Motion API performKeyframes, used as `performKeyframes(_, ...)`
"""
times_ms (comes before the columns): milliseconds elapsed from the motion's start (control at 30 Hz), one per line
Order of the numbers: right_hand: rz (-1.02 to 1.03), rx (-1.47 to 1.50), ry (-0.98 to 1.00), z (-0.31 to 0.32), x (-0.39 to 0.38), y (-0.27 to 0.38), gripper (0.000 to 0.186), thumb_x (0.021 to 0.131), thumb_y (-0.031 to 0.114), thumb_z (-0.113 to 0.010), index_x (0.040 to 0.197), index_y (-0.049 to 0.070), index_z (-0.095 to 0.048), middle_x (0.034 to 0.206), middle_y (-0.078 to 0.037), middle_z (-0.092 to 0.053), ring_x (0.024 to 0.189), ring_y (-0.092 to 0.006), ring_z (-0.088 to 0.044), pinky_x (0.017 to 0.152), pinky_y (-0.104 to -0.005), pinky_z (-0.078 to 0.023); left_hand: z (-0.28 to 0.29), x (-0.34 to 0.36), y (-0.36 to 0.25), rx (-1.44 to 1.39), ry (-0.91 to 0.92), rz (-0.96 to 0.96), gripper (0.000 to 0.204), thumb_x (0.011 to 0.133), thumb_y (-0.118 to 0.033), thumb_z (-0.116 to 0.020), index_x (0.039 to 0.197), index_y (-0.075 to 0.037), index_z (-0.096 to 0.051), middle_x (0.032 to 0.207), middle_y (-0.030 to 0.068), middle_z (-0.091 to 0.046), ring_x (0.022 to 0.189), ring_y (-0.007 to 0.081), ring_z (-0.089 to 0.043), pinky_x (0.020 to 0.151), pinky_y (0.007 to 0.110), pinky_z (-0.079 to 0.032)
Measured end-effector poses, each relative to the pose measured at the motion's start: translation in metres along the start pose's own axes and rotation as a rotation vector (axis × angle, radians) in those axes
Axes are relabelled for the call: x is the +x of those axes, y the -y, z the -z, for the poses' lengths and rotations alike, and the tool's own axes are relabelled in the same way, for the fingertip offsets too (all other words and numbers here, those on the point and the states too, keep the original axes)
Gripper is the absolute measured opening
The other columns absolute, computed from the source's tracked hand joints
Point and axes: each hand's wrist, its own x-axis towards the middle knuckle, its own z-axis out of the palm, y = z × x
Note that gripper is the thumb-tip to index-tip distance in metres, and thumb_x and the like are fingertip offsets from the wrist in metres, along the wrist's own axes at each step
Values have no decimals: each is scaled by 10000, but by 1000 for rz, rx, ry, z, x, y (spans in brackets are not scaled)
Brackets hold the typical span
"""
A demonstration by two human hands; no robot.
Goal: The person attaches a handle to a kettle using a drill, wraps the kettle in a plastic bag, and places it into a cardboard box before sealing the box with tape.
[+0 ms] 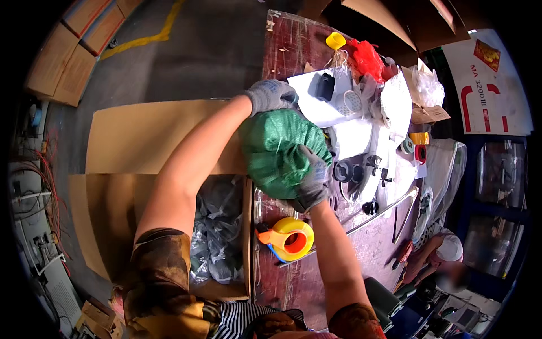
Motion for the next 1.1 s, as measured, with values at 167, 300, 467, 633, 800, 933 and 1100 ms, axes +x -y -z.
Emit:
performKeyframes(167, 231, -96, -162, -4, 10, 7, 659, 599, 141, -686, 1253, 134, -606, 1164, -125, -671, 972, -348, -668, 797, -408, -525, -10, 55, -1, 576, 425, -12, 556, 760, -474, -760, 1233, -207, -641, 1193, 103, -653, 1153, 308, -625, 940, 453, -501)
performKeyframes(300, 179, -146, -142, 2, 0, 2, 654, 549, 145, -707, 1195, 144, -601, 1136, -118, -663, 935, -347, -665, 764, -422, -520, -34, 81, -16, 559, 484, 4, 548, 782, -434, -761, 1259, -217, -599, 1230, 84, -630, 1102, 303, -656, 880, 462, -531)
performKeyframes(467, 175, -127, -141, 2, 17, 10, 678, 554, 151, -708, 1223, 160, -602, 1157, -132, -670, 963, -341, -673, 769, -425, -531, -16, 73, 7, 300, -27, 78, 660, 792, -350, -796, 1372, -165, -542, 1260, 116, -624, 1058, 314, -672, 874, 446, -550)
performKeyframes(633, 126, -85, -163, 8, 6, -5, 717, 542, 133, -704, 1252, 143, -603, 1214, -188, -659, 997, -357, -670, 806, -423, -536, 12, -29, -68, -340, -641, 89, 482, 940, -223, -687, 1349, -9, -550, 1252, 174, -653, 1112, 291, -656, 969, 382, -508)
performKeyframes(800, 171, -43, -173, 5, 14, -4, 652, 587, 77, -650, 1237, 103, -615, 1238, -202, -651, 1044, -380, -659, 853, -419, -532, -65, -202, -167, -217, -534, 386, 1052, 745, -244, -859, 1539, 3, -216, 1560, 303, -256, 1412, 459, -345, 1149, 506, -332)
performKeyframes(933, 109, 42, -186, 7, 25, -10, 510, 726, 179, -717, 1218, 63, -647, 1182, -215, -677, 1077, -376, -659, 901, -409, -523, -122, -190, -175, -80, -439, 507, 1237, 660, -294, -904, 1550, 0, -98, 1530, 427, -154, 1375, 599, -293, 1134, 554, -320)
performKeyframes(1100, 275, 170, -262, 22, 94, -7, 462, 854, 371, -682, 1189, 53, -674, 1122, -206, -692, 1021, -371, -665, 900, -447, -518, -132, -136, -160, -15, -564, 499, 982, 806, -246, -788, 1553, -12, -194, 1543, 427, -110, 1390, 606, -271, 1159, 554, -314)
